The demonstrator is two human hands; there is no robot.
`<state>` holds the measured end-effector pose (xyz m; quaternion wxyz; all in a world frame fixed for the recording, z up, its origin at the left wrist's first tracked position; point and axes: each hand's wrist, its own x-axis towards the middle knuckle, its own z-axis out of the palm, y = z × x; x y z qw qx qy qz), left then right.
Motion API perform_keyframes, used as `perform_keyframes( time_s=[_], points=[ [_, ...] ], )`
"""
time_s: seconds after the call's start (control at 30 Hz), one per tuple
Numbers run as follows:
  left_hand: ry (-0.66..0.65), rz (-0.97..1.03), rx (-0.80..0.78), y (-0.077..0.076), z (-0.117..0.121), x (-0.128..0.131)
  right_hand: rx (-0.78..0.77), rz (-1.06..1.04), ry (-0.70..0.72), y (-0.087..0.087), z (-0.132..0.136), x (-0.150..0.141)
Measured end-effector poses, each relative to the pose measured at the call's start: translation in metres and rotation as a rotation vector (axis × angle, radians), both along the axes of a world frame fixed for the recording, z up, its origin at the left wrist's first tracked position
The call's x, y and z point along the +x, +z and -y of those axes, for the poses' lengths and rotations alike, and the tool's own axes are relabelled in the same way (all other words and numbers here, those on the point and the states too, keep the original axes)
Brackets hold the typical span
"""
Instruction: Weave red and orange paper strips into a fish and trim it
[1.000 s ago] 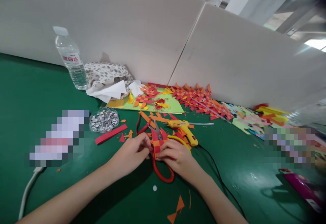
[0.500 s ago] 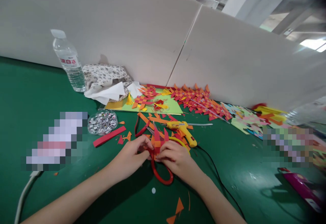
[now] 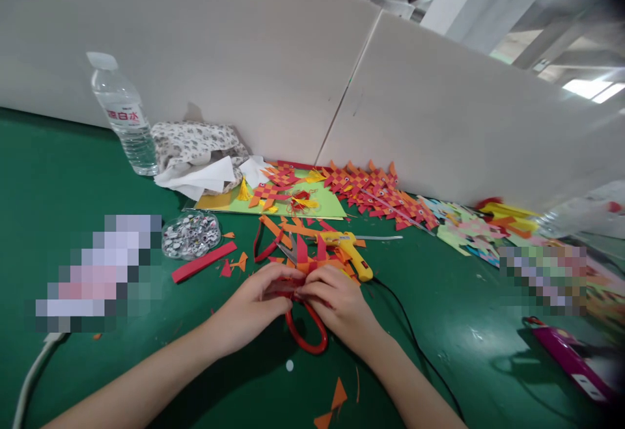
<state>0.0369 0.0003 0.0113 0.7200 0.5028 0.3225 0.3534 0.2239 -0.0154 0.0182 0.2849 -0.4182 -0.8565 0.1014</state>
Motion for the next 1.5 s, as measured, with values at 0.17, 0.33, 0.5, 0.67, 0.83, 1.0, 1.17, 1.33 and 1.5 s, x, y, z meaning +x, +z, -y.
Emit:
perform_keyframes(
  time_s=[0.17,0.33,0.5,0.67,0.83,1.0,1.17,1.33,1.5],
  points=[
    [0.033,-0.003,-0.074,0.007,-0.001,0.000,0.011,-0.023,-0.001,0.000,0.000,0.000],
    [0.051,-0.009,-0.139,0.014,-0.003,0.000,0.027,-0.054,0.003,0.001,0.000,-0.001],
    [0.060,-0.035,-0.156,0.020,-0.002,-0.002,0.056,-0.125,-0.009,0.004,0.001,-0.003],
    [0.079,-0.049,-0.169,0.022,-0.004,-0.006,0.071,-0.243,-0.084,0.006,0.002,-0.004],
    [0.056,-0.027,-0.186,0.023,-0.005,-0.007,0.035,-0.295,-0.097,0.008,0.002,-0.006],
    [0.038,-0.013,-0.179,0.025,-0.003,-0.005,0.041,-0.297,-0.090,0.007,0.003,-0.007],
    [0.044,-0.018,-0.178,0.024,-0.003,-0.003,0.035,-0.280,-0.082,0.005,0.002,-0.008],
    [0.049,-0.013,-0.161,0.022,-0.003,-0.005,0.030,-0.273,-0.078,0.006,0.002,-0.008],
    [0.048,-0.009,-0.150,0.020,-0.003,-0.005,0.019,-0.284,-0.068,0.007,0.003,-0.008]
  ],
)
